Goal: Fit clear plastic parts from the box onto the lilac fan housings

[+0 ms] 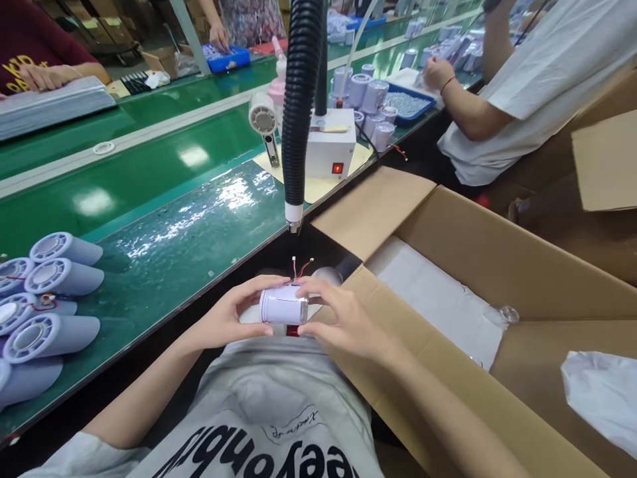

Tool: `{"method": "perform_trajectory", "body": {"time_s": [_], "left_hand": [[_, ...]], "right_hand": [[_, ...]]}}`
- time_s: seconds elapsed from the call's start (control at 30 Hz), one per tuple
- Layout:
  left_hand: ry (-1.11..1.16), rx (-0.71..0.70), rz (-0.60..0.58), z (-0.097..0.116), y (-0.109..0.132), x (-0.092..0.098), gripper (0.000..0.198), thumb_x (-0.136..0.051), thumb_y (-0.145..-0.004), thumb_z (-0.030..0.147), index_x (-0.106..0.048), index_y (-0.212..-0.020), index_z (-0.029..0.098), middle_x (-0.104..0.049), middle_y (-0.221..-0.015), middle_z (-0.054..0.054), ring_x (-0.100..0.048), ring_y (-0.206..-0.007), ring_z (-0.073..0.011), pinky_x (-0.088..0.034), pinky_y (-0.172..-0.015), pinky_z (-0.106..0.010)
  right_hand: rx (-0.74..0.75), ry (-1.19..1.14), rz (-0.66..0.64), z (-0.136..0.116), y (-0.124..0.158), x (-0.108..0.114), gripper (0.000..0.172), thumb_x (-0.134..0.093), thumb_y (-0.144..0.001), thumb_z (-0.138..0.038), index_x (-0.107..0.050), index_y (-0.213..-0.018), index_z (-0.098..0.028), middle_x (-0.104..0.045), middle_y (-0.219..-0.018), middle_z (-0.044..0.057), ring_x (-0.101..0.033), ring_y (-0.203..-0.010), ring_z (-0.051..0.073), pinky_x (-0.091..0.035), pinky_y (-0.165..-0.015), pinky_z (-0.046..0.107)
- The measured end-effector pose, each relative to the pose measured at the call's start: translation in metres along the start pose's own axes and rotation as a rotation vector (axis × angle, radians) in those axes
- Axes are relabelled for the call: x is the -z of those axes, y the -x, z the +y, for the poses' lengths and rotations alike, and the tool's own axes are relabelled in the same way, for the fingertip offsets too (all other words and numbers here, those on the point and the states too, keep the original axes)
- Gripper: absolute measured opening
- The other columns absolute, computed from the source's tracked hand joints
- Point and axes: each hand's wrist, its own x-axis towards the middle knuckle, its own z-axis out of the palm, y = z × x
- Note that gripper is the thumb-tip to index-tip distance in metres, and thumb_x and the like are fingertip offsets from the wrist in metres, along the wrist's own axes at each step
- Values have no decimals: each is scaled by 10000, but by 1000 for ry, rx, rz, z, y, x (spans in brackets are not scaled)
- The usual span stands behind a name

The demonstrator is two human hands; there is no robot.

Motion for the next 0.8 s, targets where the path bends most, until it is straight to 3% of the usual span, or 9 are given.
{"method": "perform_trajectory", "body": {"time_s": [0.17, 0.37, 0.53, 0.8], "left_hand": [[-169, -101, -38, 10, 5, -4, 699, -791, -703, 209, -524, -1338, 326, -528, -1394, -58, -463, -1309, -255, -357, -1115, -375], [-217, -116, -35, 14, 9, -6, 717, -778, -720, 230, -490, -1372, 314, -525, -1404, -71, -469, -1307, -271, -362, -1108, -398], [-191, -104, -35, 16, 11, -7, 730, -785, -711, 225, -490, -1373, 316, -525, -1408, -76, -490, -1289, -278, -391, -1086, -403], [-132, -84, -27, 15, 13, -8, 706, -784, -705, 196, -520, -1345, 331, -530, -1402, -79, -486, -1295, -291, -410, -1074, -428]], "right_hand": [[-128, -50, -27, -17, 5, 3, 399, -741, -806, -265, -555, -1159, -275, -579, -1238, 46, -592, -1117, 227, -567, -931, 388], [-310, -244, -48, -28, 3, 3, 383, -740, -792, -272, -557, -1128, -270, -584, -1153, 42, -626, -992, 207, -590, -818, 341], [-385, -433, -55, -27, 0, 1, 338, -724, -797, -300, -546, -1080, -251, -620, -1117, 48, -639, -911, 192, -567, -711, 296], [-555, -619, -75, -19, 0, -5, 375, -662, -831, -506, -517, -1013, -212, -661, -802, 4, -680, -657, 144, -582, -634, 267]]}}
